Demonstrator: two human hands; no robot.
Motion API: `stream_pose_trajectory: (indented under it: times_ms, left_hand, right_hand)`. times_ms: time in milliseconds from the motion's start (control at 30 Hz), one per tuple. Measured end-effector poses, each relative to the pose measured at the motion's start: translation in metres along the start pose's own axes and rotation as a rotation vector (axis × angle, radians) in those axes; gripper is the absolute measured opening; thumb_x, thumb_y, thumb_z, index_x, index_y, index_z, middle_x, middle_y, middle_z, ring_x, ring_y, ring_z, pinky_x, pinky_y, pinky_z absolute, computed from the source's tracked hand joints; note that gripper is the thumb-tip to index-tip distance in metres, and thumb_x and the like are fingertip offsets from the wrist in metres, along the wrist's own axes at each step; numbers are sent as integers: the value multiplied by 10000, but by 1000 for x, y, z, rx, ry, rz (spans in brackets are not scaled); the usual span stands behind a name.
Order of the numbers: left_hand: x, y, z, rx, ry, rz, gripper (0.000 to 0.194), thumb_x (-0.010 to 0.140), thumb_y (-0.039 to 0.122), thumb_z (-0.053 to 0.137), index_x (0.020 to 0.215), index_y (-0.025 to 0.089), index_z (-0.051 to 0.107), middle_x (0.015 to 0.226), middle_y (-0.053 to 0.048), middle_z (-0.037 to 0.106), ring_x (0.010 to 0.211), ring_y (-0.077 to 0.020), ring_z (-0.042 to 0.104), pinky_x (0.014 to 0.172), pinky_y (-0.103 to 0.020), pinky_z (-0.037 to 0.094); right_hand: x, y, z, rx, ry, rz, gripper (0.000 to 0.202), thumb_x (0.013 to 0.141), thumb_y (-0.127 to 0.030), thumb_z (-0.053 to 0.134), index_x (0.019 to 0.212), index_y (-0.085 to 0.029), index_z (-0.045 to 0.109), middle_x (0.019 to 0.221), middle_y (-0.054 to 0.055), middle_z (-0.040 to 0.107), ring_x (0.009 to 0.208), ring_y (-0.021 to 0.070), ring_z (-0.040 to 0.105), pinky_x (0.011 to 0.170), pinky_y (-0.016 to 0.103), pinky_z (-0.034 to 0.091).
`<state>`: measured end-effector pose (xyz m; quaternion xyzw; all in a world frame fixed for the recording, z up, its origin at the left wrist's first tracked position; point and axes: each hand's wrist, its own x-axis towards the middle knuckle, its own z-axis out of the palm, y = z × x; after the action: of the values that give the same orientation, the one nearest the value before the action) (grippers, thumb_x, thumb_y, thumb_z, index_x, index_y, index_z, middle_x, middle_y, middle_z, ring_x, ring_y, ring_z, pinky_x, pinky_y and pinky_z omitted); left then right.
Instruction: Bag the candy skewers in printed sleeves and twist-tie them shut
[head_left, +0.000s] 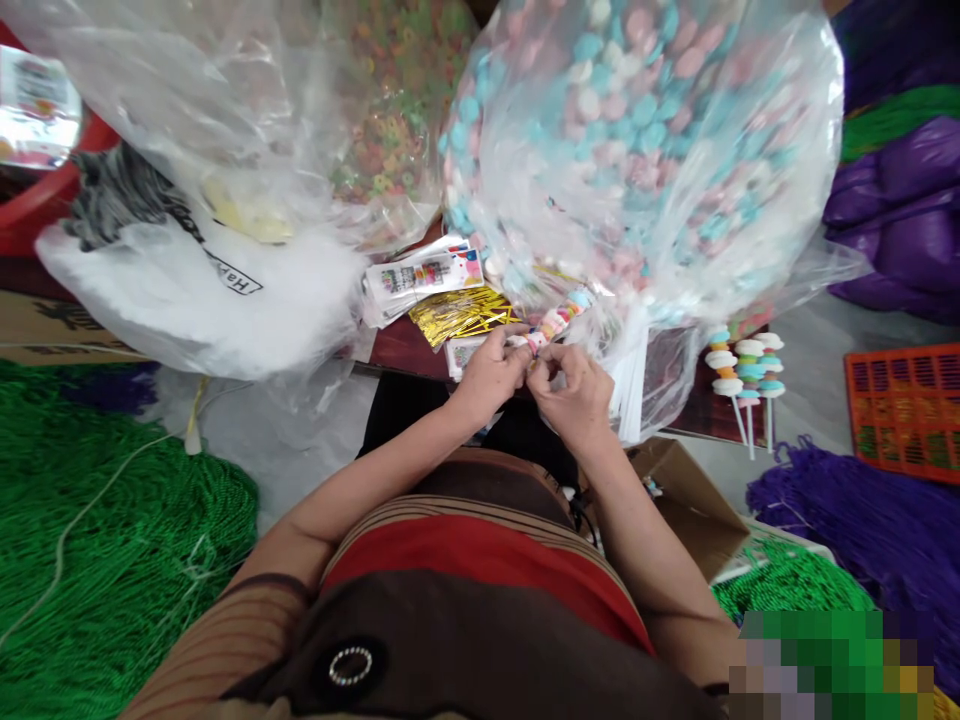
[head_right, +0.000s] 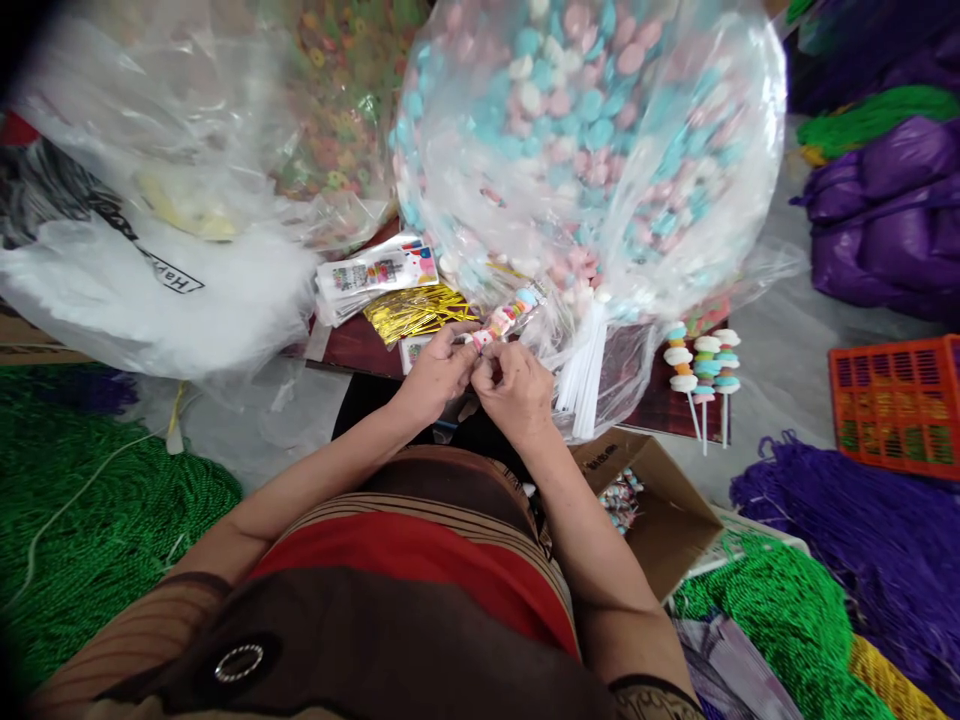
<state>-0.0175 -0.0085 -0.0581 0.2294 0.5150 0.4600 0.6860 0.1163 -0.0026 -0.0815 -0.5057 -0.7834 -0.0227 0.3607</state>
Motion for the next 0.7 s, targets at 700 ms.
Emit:
stream_pose_trajectory:
  times_ms: [700]
  left_hand:
    - [-3,5,-5,4,-160,28,419,895,255,587,1302,156,585,442,122,474,312,-63,322,349,-167,238]
  right_hand:
    - [-1,-2,-6,314,-81,235,178,941,-322,599,1061,-217,678,874,42,791,722,178,735,687,304,597]
